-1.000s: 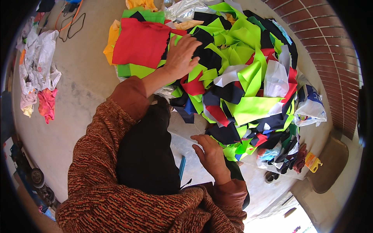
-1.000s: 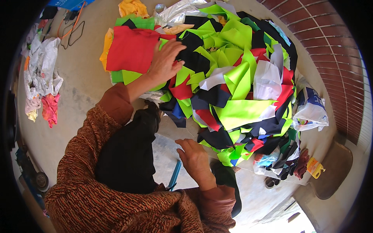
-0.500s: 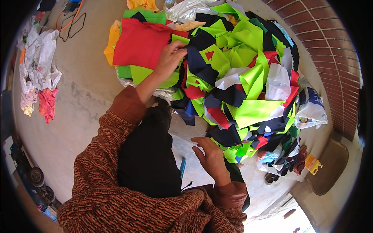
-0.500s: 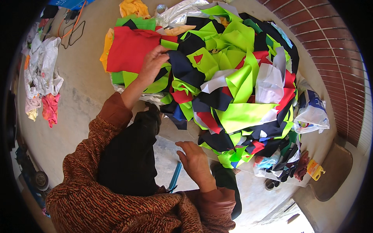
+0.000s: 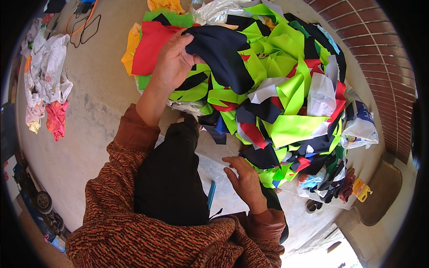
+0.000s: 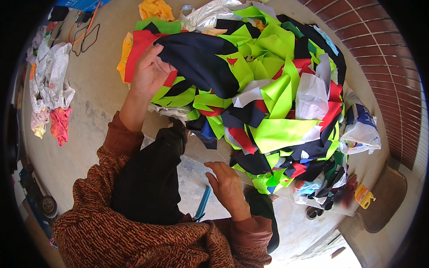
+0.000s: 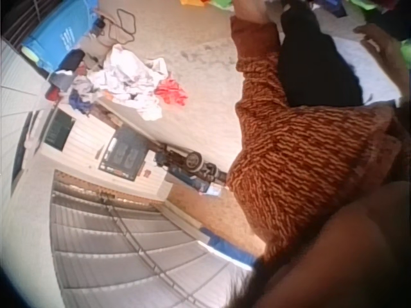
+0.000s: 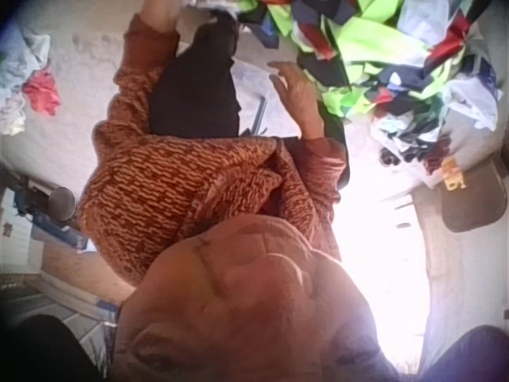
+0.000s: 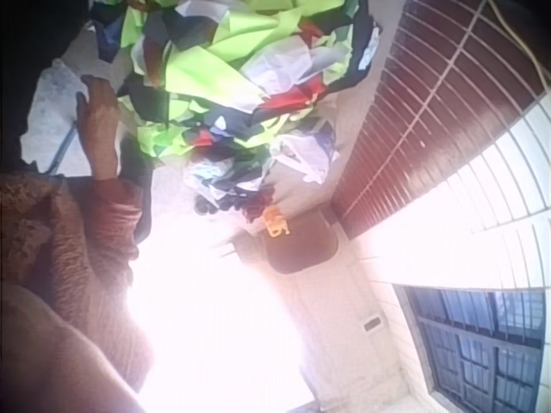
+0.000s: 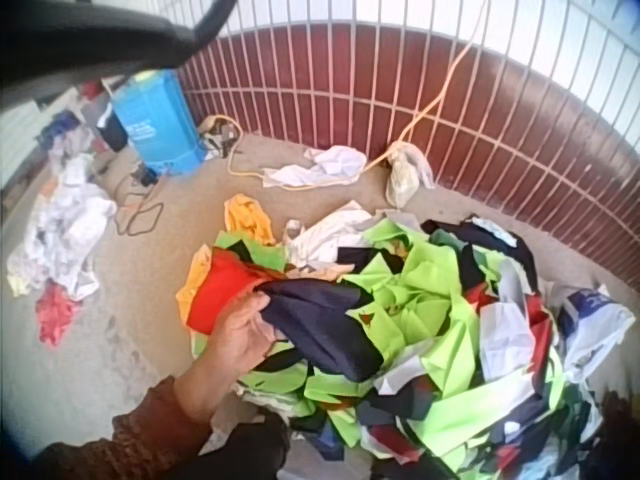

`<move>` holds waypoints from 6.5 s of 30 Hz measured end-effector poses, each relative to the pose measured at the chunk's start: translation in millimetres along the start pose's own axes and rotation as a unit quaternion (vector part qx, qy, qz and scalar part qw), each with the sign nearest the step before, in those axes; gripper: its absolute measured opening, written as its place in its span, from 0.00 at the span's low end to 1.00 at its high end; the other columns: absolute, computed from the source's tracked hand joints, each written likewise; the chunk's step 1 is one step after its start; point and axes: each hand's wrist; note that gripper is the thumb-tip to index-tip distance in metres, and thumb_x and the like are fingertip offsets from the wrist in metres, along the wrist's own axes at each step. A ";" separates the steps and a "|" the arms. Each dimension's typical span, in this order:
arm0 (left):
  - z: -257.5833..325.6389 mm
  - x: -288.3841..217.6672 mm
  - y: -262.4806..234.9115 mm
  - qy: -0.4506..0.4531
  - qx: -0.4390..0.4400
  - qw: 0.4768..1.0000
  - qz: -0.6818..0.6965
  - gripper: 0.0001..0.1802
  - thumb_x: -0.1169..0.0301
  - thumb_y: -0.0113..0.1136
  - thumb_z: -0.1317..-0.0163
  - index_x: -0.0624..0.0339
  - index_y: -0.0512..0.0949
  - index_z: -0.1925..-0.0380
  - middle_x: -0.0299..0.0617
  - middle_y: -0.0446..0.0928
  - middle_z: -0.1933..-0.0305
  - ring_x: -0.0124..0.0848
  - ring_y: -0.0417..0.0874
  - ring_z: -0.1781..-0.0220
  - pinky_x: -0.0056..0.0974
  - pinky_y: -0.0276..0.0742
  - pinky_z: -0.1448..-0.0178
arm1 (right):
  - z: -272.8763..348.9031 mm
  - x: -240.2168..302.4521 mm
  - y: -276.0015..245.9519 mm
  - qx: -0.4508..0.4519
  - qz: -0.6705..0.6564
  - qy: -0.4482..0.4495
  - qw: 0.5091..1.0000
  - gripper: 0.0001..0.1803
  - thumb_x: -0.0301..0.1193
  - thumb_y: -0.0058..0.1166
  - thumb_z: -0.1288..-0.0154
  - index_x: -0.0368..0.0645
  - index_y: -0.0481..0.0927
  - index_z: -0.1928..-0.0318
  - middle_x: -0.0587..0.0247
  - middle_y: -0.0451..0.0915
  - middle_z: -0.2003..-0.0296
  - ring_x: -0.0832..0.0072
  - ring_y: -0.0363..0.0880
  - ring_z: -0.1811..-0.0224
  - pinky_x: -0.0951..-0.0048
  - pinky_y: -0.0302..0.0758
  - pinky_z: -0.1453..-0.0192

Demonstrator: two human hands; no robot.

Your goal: The person sits on the floor and sorts through a large pile of colorful fabric pieces. They pick up individual pieces, unfold them, and place them back into the pile or to the side.

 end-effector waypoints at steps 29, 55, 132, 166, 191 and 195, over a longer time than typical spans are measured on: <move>51.2 5.9 102.9 0.017 0.201 0.872 -0.445 0.09 0.71 0.58 0.40 0.65 0.71 0.73 0.37 0.72 0.69 0.22 0.71 0.67 0.26 0.66 0.61 | 11.1 -15.6 -82.4 -0.353 -0.696 -0.054 0.623 0.23 0.40 0.50 0.36 0.45 0.69 0.43 0.61 0.71 0.45 0.66 0.68 0.42 0.60 0.59 0.36; 26.2 50.2 29.5 -0.023 0.090 0.884 -0.458 0.13 0.73 0.60 0.43 0.62 0.73 0.59 0.38 0.73 0.52 0.26 0.74 0.49 0.31 0.70 0.46 | 22.4 -32.7 -108.5 -0.620 -0.423 0.089 0.655 0.22 0.38 0.52 0.36 0.37 0.70 0.47 0.53 0.73 0.48 0.66 0.71 0.46 0.62 0.63 0.37; -73.3 125.0 -13.0 -0.110 -0.081 0.569 -0.811 0.43 0.53 0.68 0.56 0.67 0.63 0.45 0.56 0.67 0.46 0.44 0.71 0.44 0.46 0.70 0.48 | 17.7 -25.7 -8.0 -0.097 -0.426 0.233 0.869 0.16 0.25 0.49 0.36 0.37 0.70 0.48 0.59 0.77 0.57 0.76 0.74 0.54 0.75 0.71 0.48; -132.5 158.9 -37.6 0.042 0.077 0.386 -0.918 0.21 0.66 0.63 0.58 0.62 0.75 0.61 0.49 0.77 0.65 0.42 0.77 0.59 0.44 0.65 0.54 | 25.1 -37.4 -14.2 -0.076 -0.442 0.270 0.852 0.17 0.28 0.51 0.36 0.39 0.70 0.47 0.61 0.77 0.57 0.77 0.75 0.56 0.78 0.70 0.51; -21.7 171.1 87.4 0.242 0.234 0.659 -0.673 0.28 0.77 0.66 0.68 0.57 0.68 0.61 0.45 0.67 0.58 0.43 0.72 0.56 0.43 0.73 0.59 | 24.4 -39.1 -16.6 -0.089 -0.441 0.253 0.856 0.17 0.29 0.51 0.36 0.39 0.71 0.48 0.60 0.78 0.58 0.76 0.76 0.58 0.77 0.70 0.54; -29.2 165.9 83.2 0.214 0.203 0.697 -0.654 0.27 0.78 0.65 0.68 0.56 0.69 0.62 0.43 0.68 0.59 0.44 0.73 0.57 0.43 0.74 0.59 | 23.1 -37.4 -18.2 -0.081 -0.434 0.253 0.860 0.17 0.29 0.51 0.36 0.39 0.70 0.48 0.60 0.78 0.58 0.77 0.76 0.58 0.78 0.70 0.54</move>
Point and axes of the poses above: each hand's wrist, its own z-axis away from the middle knuckle, its own y-axis out of the palm, x = y × z
